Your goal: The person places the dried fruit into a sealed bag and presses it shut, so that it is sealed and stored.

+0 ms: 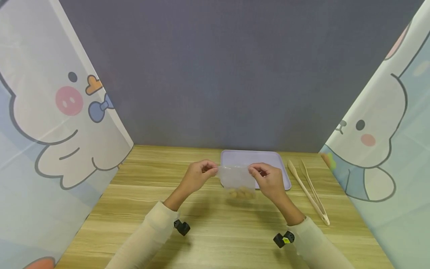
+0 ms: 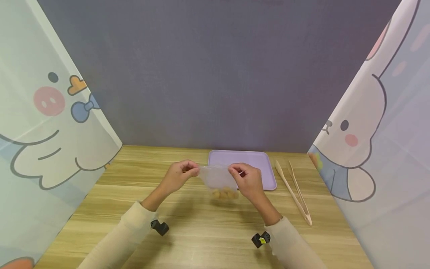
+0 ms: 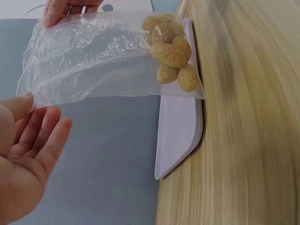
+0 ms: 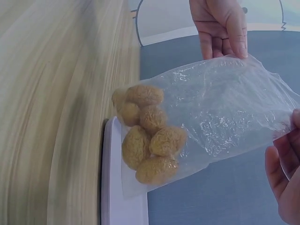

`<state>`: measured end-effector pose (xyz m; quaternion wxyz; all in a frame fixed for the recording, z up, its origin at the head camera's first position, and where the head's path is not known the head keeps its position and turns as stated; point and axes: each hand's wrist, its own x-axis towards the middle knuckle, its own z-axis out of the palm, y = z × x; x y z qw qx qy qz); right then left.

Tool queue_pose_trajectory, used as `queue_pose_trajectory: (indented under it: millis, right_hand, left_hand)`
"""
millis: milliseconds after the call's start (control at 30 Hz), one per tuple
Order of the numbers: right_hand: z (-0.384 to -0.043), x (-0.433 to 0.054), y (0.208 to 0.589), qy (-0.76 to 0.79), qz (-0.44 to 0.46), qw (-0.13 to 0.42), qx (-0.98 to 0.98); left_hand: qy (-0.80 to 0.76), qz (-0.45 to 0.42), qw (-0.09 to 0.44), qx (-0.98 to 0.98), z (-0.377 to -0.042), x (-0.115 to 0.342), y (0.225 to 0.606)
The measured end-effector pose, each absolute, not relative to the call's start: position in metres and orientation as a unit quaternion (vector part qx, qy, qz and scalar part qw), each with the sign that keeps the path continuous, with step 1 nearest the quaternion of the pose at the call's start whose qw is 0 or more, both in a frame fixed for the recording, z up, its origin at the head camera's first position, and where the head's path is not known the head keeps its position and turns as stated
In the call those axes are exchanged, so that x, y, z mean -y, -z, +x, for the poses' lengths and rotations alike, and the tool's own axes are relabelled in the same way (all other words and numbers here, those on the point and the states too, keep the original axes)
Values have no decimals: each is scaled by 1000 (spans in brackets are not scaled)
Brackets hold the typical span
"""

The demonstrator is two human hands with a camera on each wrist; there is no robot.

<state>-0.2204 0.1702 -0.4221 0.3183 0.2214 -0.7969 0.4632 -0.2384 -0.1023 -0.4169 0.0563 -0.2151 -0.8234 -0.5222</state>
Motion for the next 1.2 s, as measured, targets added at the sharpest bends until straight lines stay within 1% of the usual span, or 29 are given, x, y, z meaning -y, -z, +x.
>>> queue_pose_trajectory:
  millis: [133, 367, 467, 600, 833, 933, 1067, 1200]
  right_hand:
    - [-220, -170, 423, -472, 205, 306, 801]
    - [-218, -170, 424, -487, 167, 264, 816]
    - [-212, -167, 416, -491, 163, 250, 818]
    - [-204, -163, 404, -498, 169, 243, 815]
    - [-221, -174, 429, -473, 179, 250, 825]
    - [-220, -173, 428, -470, 185, 254, 825]
    - [-220, -172, 428, -486, 195, 249, 815]
    - [-221, -171, 431, -503, 197, 227, 810]
  left_hand:
    - [509, -220, 79, 829, -237, 101, 416]
    - [435, -267, 148, 847, -235, 98, 410]
    - [418, -279, 159, 850, -235, 97, 408]
    - [424, -273, 143, 852, -236, 98, 407]
    - [463, -267, 98, 839, -236, 102, 409]
    - [466, -265, 89, 839, -235, 101, 409]
    - [447, -270, 97, 847, -234, 99, 408]
    - [408, -287, 125, 858, -233, 98, 406]
